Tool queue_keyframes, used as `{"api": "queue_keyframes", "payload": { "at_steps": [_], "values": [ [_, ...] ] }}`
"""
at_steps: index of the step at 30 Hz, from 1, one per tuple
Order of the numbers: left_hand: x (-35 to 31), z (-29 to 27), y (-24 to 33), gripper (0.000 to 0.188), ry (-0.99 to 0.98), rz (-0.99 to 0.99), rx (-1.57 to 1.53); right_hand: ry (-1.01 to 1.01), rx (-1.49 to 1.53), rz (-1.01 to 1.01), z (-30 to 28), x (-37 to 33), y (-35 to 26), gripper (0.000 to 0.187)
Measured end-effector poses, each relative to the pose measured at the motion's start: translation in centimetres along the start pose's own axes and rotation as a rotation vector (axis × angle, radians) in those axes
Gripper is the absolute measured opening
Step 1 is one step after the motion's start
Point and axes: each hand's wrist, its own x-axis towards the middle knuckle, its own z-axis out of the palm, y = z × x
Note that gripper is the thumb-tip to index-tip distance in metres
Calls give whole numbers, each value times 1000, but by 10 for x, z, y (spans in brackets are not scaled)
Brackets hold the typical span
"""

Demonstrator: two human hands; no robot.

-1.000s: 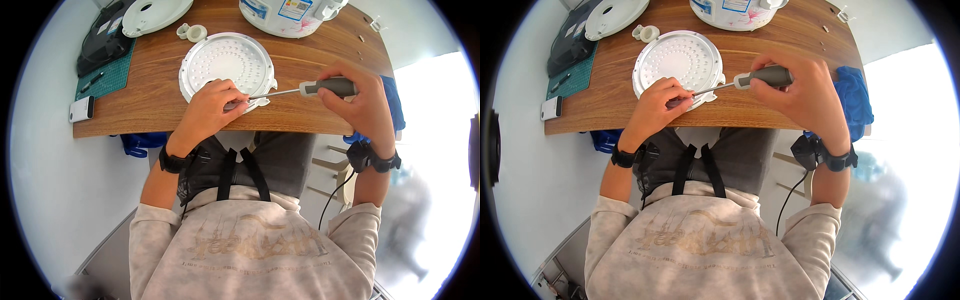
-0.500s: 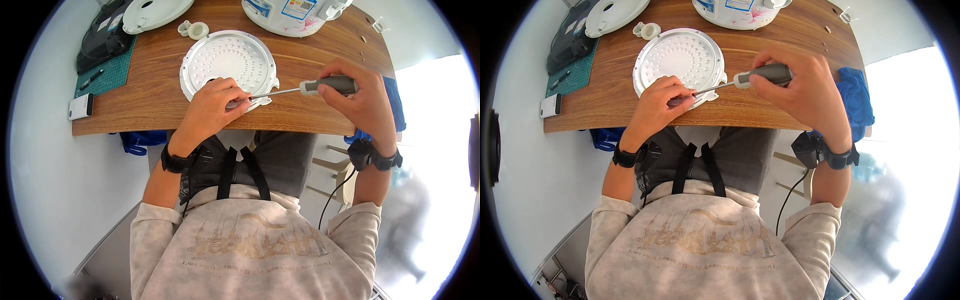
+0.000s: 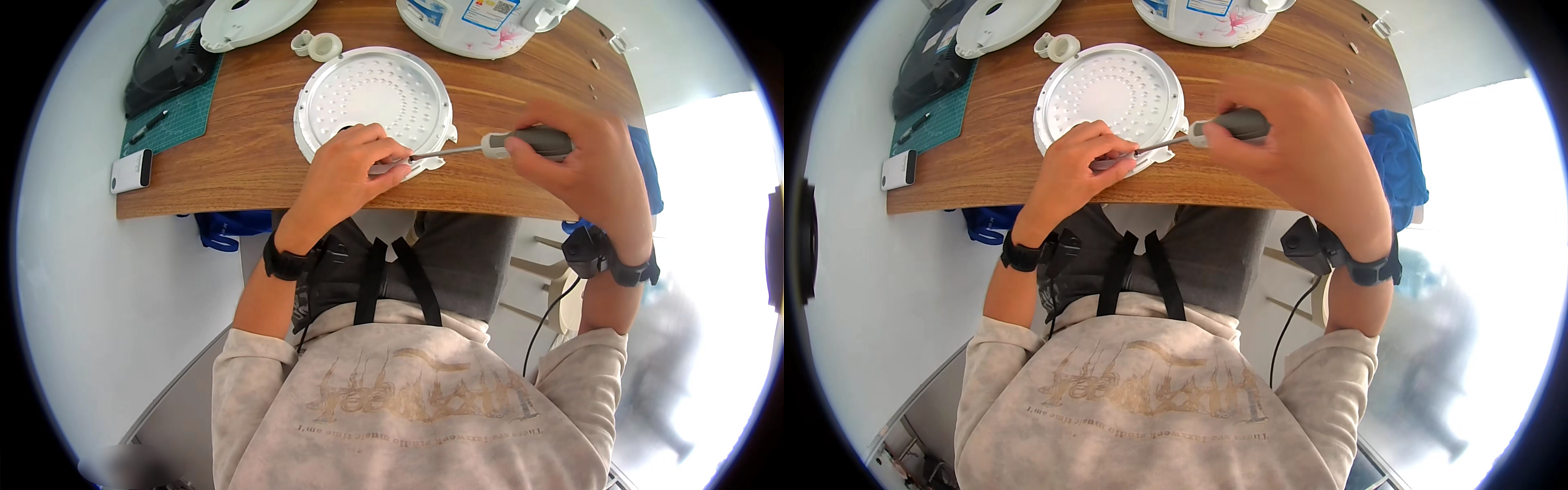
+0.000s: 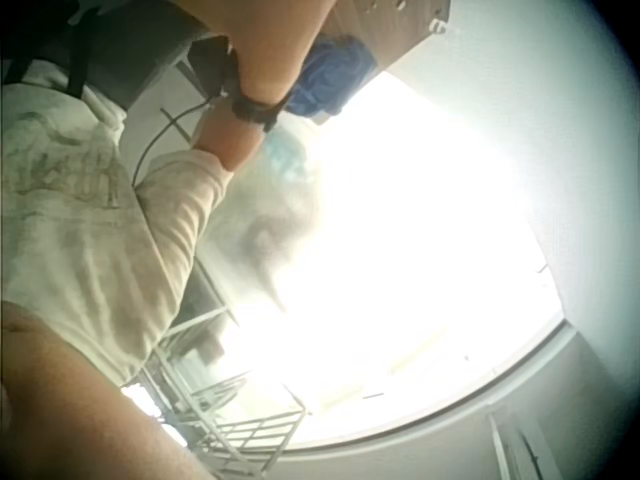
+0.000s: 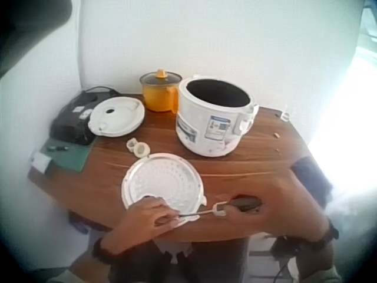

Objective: The person assembles a rice cooker lid by fitting a white plastic ring into a perforated lid and securing it with a screwdriver. They then place a small cap into the center of the lid.

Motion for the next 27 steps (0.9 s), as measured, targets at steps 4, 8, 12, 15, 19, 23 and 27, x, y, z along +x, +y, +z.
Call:
{"api": "queue_keyframes", "payload": {
  "at_steps": [4,8,12,15,19,23,27],
  "values": [
    [1,-2,3,18,-14,-34,-46,-114,-133,-17,-7,11,-21,15],
    [0,-3,2,18,-21,-17,-39,-56,-188,-191,-2,21,-26,19],
    [-2,-4,3,16,-5,-17,-38,-115,-61,-205,1,26,-49,27],
    [-1,-2,3,15,50,4,-66,-157,54,-345,2,32,-48,27],
    [-1,-3,3,15,43,-1,-52,-114,82,-302,8,33,-46,24],
    [-1,-2,1,14,21,-14,-84,-201,77,-238,3,33,-41,24],
    [-1,-2,-1,14,31,38,-29,-231,-19,-273,-2,37,-41,28]
  ]
}}
